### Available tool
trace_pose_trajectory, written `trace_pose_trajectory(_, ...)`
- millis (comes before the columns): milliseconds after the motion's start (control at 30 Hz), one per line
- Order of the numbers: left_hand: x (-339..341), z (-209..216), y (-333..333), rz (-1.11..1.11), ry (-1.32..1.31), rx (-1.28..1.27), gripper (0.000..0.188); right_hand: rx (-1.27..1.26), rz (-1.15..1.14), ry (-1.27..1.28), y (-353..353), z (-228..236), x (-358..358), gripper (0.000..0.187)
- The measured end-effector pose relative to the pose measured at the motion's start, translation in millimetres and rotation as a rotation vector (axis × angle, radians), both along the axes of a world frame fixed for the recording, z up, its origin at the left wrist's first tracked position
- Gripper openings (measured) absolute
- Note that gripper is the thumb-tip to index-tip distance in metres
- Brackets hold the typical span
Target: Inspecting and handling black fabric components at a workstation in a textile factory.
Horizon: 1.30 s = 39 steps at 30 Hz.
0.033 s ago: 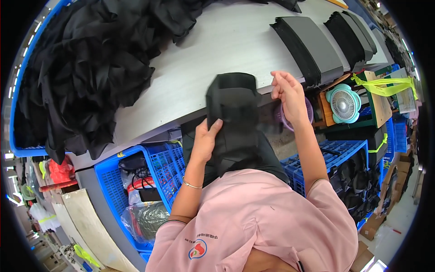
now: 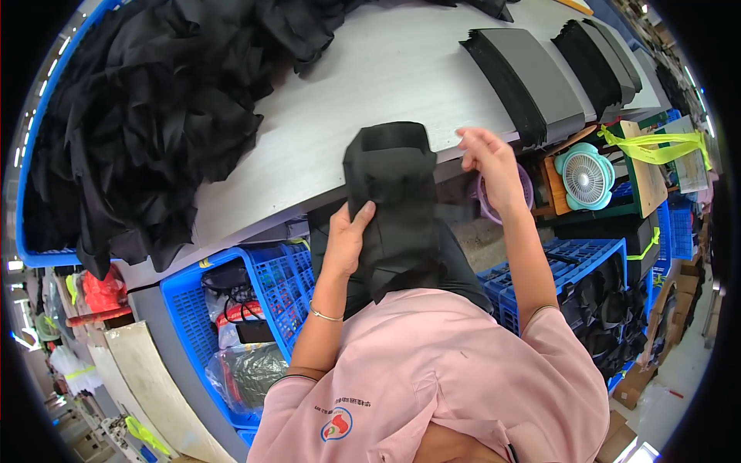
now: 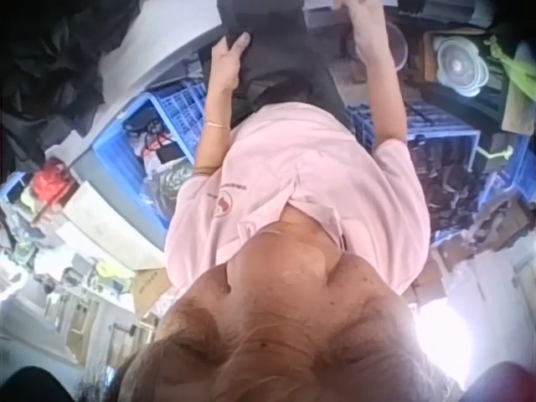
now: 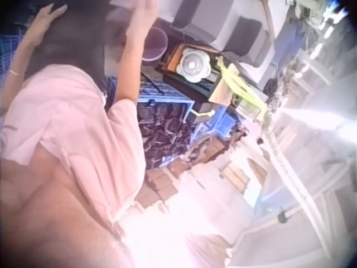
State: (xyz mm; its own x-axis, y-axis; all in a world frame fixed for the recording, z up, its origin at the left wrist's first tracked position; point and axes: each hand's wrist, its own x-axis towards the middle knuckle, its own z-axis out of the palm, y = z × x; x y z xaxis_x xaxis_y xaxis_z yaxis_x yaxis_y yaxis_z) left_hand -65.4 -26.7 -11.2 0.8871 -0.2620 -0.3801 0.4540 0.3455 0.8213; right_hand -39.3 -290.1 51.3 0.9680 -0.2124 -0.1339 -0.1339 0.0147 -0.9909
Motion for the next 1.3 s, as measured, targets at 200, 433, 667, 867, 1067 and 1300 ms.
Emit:
trace_pose_trajectory(200,-5,-1,9,-0.093,-0.013,-0.141,0.032,0.049,0.538,0.351,7,-12,-24,0.028)
trace_pose_trajectory(433,-6,-7,12,-0.088,0.142,-0.369,0.036,0.535,0.377,0.338,22,-34,-40,0.029)
trace_pose_trajectory(667,-13,-11,-1,-0.074,-0.053,-0.035,0.033,0.047,0.223,0.207,33,-33,-49,0.025)
trace_pose_trajectory(867,-6,-23,-8,-0.084,-0.216,0.383,0.026,0.112,0.278,0.243,41,-28,-60,0.028)
trace_pose_trajectory(1067,-11,-23,4,-0.058,0.066,-0.106,0.032,0.148,0.227,0.419,25,-32,-57,0.019)
trace_pose_trajectory(1300,-23,-26,-9,-0.121,-0.006,-0.073,0.035,-0.532,0.099,0.174,38,-44,-56,0.02)
